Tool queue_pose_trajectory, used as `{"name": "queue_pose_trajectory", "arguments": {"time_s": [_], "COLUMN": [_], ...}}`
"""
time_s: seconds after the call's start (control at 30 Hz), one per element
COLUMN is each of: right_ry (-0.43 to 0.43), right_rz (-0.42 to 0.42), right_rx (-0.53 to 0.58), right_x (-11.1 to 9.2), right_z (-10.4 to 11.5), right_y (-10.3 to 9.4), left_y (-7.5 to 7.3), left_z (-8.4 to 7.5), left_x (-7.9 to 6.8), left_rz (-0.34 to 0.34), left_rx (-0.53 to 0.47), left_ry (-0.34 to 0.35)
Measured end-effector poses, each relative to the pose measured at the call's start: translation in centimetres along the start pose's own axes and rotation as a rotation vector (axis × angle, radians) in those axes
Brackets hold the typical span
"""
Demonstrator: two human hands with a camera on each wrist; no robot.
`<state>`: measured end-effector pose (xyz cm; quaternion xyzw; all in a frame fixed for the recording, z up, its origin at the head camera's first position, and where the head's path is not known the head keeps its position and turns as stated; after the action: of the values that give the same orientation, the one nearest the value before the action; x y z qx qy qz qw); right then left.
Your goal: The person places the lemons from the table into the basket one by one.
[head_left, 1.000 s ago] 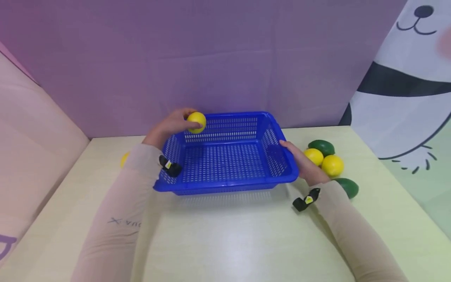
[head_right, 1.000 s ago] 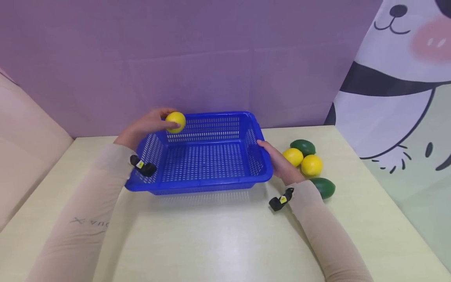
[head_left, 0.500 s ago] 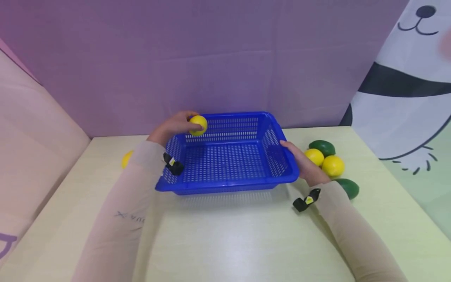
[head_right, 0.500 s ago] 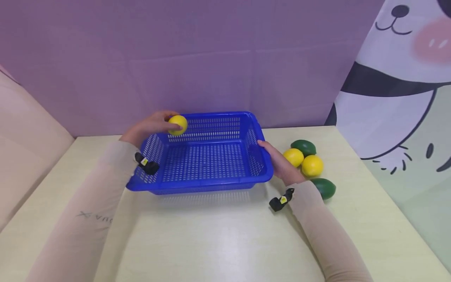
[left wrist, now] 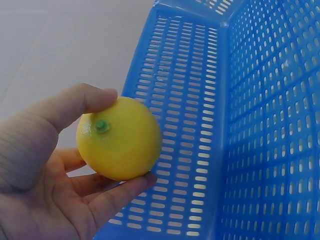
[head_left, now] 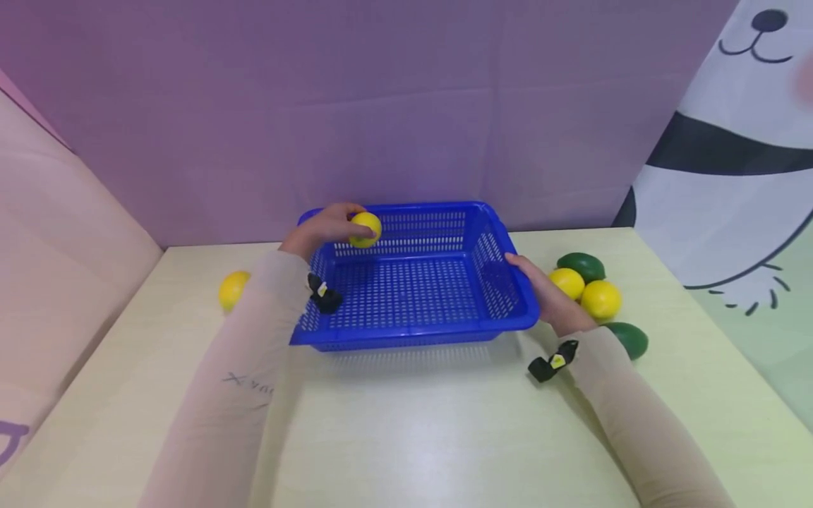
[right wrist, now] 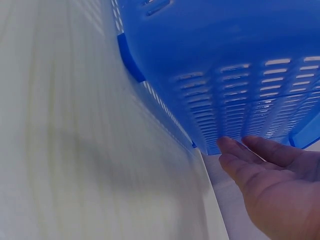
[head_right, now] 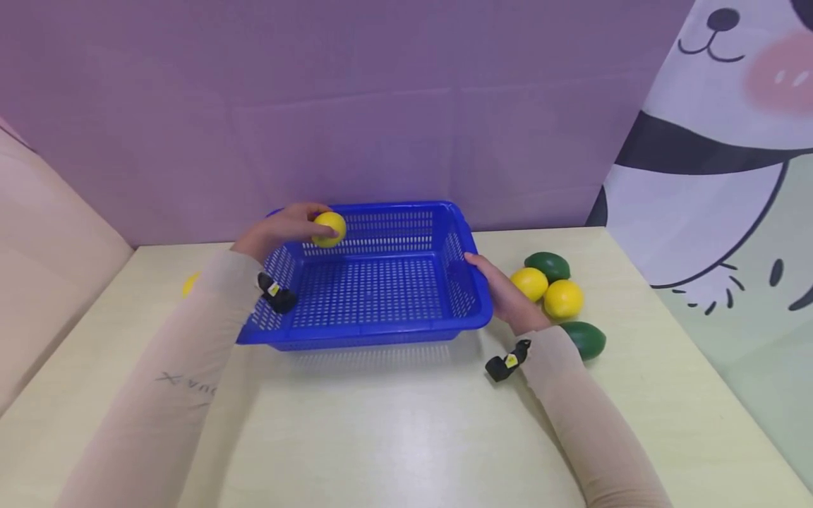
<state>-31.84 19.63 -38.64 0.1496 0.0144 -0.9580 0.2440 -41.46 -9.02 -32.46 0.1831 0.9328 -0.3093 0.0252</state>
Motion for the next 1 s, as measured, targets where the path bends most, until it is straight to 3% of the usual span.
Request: {"name": "queue_pose_trajectory", "arguments": {"time_s": [0.3, 0.6, 1.0], "right_ry": [-0.005, 0.002, 0.002], "right_rz": [-0.006, -0.003, -0.026], "right_rx": [-0.003, -0.018, -0.016], "right_x": [0.0, 0.0, 0.0], "right_z": [0.0, 0.0, 0.0], "right_y": [-0.2, -0.2, -0.1], "left_y": [0.8, 1.6, 2.5], "left_z": [0.2, 0.6, 1.4], "left_x": [0.1, 0.4, 1.1], "left_rz": [0.049, 0.134, 0.208], "left_rx": [-0.033, 0.016, 0.067], "left_ry": [-0.036, -0.053, -0.016]}}
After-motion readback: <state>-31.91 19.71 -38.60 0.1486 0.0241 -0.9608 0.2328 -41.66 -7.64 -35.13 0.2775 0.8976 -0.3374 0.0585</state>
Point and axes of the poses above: each hand's wrist, its own x-axis towards the middle knuckle, its own y-axis out of the palm, z = x × y, the point moved 9 cm from there along x, towards the middle knuckle, and after that the axes turned 7 degrees about -x, right-handed, at the moved point
